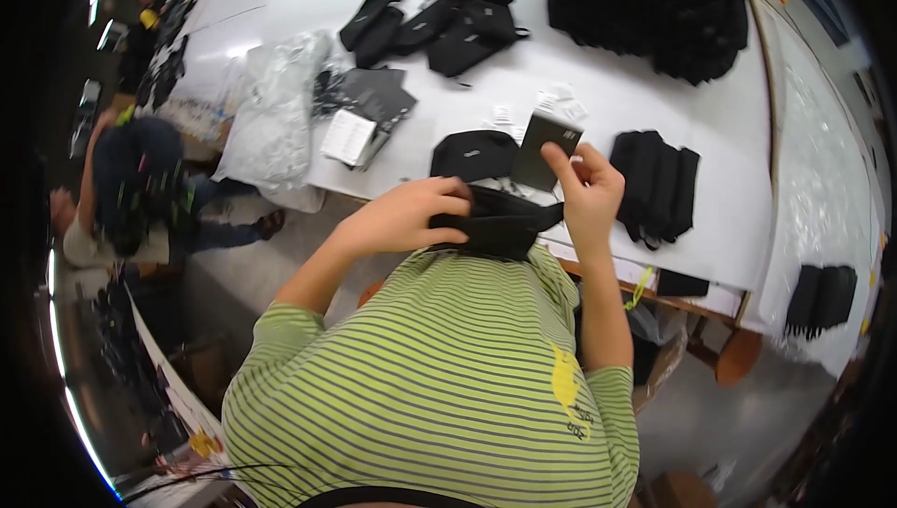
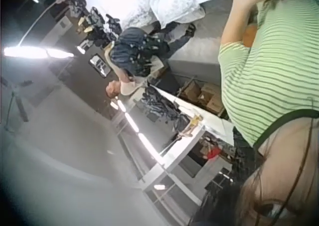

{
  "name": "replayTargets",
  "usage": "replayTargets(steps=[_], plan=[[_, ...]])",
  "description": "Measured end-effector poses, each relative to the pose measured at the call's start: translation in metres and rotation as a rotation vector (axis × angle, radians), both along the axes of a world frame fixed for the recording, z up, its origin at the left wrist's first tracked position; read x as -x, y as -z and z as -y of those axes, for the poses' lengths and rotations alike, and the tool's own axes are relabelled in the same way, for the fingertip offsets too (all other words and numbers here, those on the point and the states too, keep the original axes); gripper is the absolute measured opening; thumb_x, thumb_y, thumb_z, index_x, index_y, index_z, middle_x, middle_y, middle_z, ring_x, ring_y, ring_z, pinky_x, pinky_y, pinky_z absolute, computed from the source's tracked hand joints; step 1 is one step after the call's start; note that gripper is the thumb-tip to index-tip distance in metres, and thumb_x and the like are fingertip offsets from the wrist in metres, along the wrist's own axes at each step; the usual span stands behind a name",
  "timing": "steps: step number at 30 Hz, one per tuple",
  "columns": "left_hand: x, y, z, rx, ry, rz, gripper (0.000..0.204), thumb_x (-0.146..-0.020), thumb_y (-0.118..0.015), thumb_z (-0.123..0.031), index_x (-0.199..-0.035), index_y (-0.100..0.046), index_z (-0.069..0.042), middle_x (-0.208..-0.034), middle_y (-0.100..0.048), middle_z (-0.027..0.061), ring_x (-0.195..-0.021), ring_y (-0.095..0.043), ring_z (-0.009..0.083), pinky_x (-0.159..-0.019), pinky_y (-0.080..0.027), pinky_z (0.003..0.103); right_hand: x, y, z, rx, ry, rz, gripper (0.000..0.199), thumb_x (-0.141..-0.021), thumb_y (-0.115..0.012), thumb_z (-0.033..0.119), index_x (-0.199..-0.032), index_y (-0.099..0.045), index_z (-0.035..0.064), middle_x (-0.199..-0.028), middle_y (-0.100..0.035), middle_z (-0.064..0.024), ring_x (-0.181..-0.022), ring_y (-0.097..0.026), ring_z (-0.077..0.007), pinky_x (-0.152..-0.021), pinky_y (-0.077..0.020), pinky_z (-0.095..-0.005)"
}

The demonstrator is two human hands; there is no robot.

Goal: Placing instruction tags and silica gel packets into small black zippered pouches.

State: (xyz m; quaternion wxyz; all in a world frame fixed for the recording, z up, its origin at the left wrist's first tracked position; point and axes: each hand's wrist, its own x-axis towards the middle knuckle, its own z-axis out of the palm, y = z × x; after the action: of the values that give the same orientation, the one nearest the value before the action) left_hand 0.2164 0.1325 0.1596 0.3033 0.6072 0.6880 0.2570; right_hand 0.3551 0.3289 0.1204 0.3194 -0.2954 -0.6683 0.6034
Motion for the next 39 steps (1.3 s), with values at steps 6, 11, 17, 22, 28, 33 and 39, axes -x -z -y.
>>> replayTargets(steps=[6, 11, 17, 22, 28, 33, 39], plan=[[-0.015, 0.006, -0.020, -0.400, 0.018, -0.255, 0.020, -0.072, -0.070, -0.016, -0.083, -0.058, -0.004, -0.124, -0.047, 0.0105, -0.111, -0.049, 0.0298, -0.094, -0.039, 0.040, -0.014, -0.036, 0.015, -0.564, -0.558, 0.623, 0.024, -0.073, -0.071, 0.031, -0.078, -0.071, 0.0075, -0.054, -0.057, -0.0131, -0.047, -0.054, -0.0275, -0.047, -0.0415, -0.0331], [-0.012, 0.025, -0.024, -0.283, 0.181, -0.185, 0.020, -0.073, -0.069, -0.021, -0.086, -0.061, -0.009, -0.095, -0.059, 0.0051, -0.099, -0.052, 0.0221, -0.093, -0.037, 0.037, -0.029, -0.027, 0.010, -0.395, -0.673, 0.612, 0.027, -0.074, -0.071, 0.034, -0.082, -0.071, 0.0079, -0.054, -0.057, -0.0109, -0.047, -0.054, -0.0247, -0.047, -0.0396, -0.0321], [0.014, 0.021, -0.056, 0.034, 0.241, 0.081, 0.020, -0.077, -0.067, -0.026, -0.084, -0.065, -0.008, -0.076, -0.063, 0.0107, -0.074, -0.059, 0.0260, -0.070, -0.045, 0.036, -0.043, -0.028, 0.002, -0.386, -0.741, 0.621, 0.033, -0.067, -0.077, 0.032, -0.082, -0.069, 0.0034, -0.048, -0.050, -0.0091, -0.040, -0.043, -0.0174, -0.043, -0.0333, -0.0296], [0.068, 0.122, -0.139, -0.064, -0.398, 0.270, 0.019, -0.083, -0.061, -0.018, -0.092, -0.062, -0.001, -0.083, -0.065, 0.0060, -0.074, -0.058, 0.0141, -0.070, -0.046, 0.027, -0.054, -0.012, 0.003, -0.374, -0.628, 0.569, 0.030, -0.069, -0.077, 0.029, -0.081, -0.069, 0.0025, -0.048, -0.051, -0.0089, -0.039, -0.043, -0.0167, -0.043, -0.0336, -0.0281], [0.079, 0.227, -0.167, 0.104, -0.502, -0.483, 0.043, -0.070, -0.066, -0.013, -0.110, -0.051, -0.003, -0.112, -0.051, 0.0170, -0.102, -0.050, 0.0362, -0.088, -0.044, 0.041, -0.072, -0.024, 0.000, -0.364, -0.497, 0.639, 0.027, -0.071, -0.075, 0.031, -0.082, -0.071, 0.0062, -0.052, -0.055, -0.0100, -0.043, -0.050, -0.0214, -0.046, -0.0378, -0.0290], [0.089, 0.219, -0.151, 0.209, -0.633, -0.448, 0.060, -0.064, -0.079, -0.027, -0.106, -0.048, 0.002, -0.104, -0.054, 0.0197, -0.100, -0.052, 0.0342, -0.082, -0.046, 0.041, -0.101, -0.016, -0.005, -0.311, -0.362, 0.654, 0.028, -0.071, -0.075, 0.030, -0.082, -0.071, 0.0051, -0.050, -0.055, -0.0091, -0.042, -0.049, -0.0202, -0.045, -0.0369, -0.0289], [0.086, 0.199, -0.139, 0.042, -0.711, -0.151, 0.037, -0.071, -0.075, -0.033, -0.074, -0.060, 0.000, -0.076, -0.062, 0.0121, -0.074, -0.059, 0.0285, -0.068, -0.045, 0.037, -0.091, -0.012, -0.008, -0.563, -0.336, 0.622, 0.023, -0.071, -0.073, 0.027, -0.078, -0.070, 0.0057, -0.054, -0.058, -0.0107, -0.047, -0.055, -0.0267, -0.048, -0.0419, -0.0328]])
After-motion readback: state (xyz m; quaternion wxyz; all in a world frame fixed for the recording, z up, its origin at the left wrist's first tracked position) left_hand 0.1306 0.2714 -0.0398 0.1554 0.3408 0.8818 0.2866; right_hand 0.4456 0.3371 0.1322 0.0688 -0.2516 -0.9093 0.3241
